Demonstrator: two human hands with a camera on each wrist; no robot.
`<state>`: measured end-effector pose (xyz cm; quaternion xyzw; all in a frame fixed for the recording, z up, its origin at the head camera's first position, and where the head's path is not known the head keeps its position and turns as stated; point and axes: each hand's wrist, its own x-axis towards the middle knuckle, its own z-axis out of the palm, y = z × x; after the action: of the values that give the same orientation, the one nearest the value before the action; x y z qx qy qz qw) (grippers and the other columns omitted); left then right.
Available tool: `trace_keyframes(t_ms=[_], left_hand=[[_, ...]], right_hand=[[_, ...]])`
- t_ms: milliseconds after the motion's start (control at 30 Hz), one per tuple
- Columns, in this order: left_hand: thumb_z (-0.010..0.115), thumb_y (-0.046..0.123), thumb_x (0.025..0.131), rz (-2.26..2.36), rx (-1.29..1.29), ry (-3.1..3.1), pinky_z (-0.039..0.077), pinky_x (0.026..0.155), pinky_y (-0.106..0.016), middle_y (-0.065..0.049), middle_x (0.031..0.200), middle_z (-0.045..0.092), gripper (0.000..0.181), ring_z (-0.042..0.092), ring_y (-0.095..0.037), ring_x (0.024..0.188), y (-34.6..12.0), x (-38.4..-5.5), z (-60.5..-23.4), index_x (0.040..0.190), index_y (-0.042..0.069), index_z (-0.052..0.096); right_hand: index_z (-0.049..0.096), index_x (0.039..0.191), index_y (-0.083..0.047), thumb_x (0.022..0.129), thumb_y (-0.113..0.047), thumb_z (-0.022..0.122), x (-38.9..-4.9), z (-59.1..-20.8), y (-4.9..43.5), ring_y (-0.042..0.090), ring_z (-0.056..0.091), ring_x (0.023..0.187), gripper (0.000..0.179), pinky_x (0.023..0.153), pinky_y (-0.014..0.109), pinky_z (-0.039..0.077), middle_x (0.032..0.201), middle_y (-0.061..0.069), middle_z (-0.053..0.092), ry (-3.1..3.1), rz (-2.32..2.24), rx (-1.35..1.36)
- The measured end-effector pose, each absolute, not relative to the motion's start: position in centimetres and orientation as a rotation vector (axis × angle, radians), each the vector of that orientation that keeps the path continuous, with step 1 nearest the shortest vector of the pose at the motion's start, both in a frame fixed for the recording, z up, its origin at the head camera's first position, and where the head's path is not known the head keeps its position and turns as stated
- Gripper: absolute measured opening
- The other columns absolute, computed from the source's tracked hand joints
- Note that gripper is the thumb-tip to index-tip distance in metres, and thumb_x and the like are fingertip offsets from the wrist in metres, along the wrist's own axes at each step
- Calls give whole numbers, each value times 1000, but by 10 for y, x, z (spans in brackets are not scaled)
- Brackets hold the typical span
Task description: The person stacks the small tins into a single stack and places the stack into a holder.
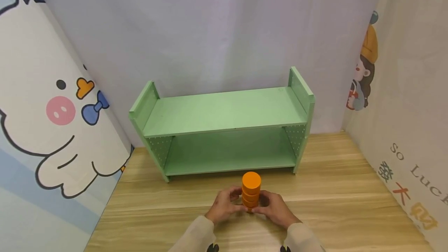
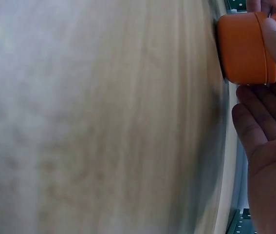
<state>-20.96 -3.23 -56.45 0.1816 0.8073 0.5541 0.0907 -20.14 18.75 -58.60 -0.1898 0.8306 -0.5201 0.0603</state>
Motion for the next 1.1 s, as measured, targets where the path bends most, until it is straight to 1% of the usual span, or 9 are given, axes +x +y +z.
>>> trace_keyframes(t_ms=[200,400,533,767,1100], left_hand=[[85,0,76,1647,526,2384,55,96,-28,-15,126,65,56,63,-27,116,-30,-210,-565,127,-3,62],[84,-1,76,1662,517,2376,56,93,-28,-16,124,66,54,65,-27,113,-28,-210,-569,126,-3,62],[84,-1,77,1668,507,2369,56,93,-26,-15,124,66,54,65,-26,113,-28,-210,-572,126,-2,62],[83,-5,76,1711,534,2361,57,91,-28,-18,122,66,52,67,-28,110,-27,-210,-576,124,-4,63],[82,-4,78,1725,516,2350,58,89,-26,-17,122,67,49,68,-25,108,-27,-209,-577,124,-4,64]], right_hand=[[57,129,12,84,-20,83,-203,-584,189,42,63,113,60,93,48,55,127,29,62,2493,-1548,-574],[60,127,9,85,-22,82,-205,-584,191,41,63,113,58,93,50,55,125,25,64,2528,-1501,-614],[60,127,9,84,-23,82,-206,-585,191,40,63,112,58,92,49,56,124,25,64,2546,-1487,-631],[59,129,10,85,-20,82,-206,-585,190,38,64,112,57,92,46,56,125,24,64,2500,-1525,-627],[57,132,10,87,-18,80,-205,-583,189,37,64,113,58,94,47,55,128,25,63,2463,-1556,-605]])
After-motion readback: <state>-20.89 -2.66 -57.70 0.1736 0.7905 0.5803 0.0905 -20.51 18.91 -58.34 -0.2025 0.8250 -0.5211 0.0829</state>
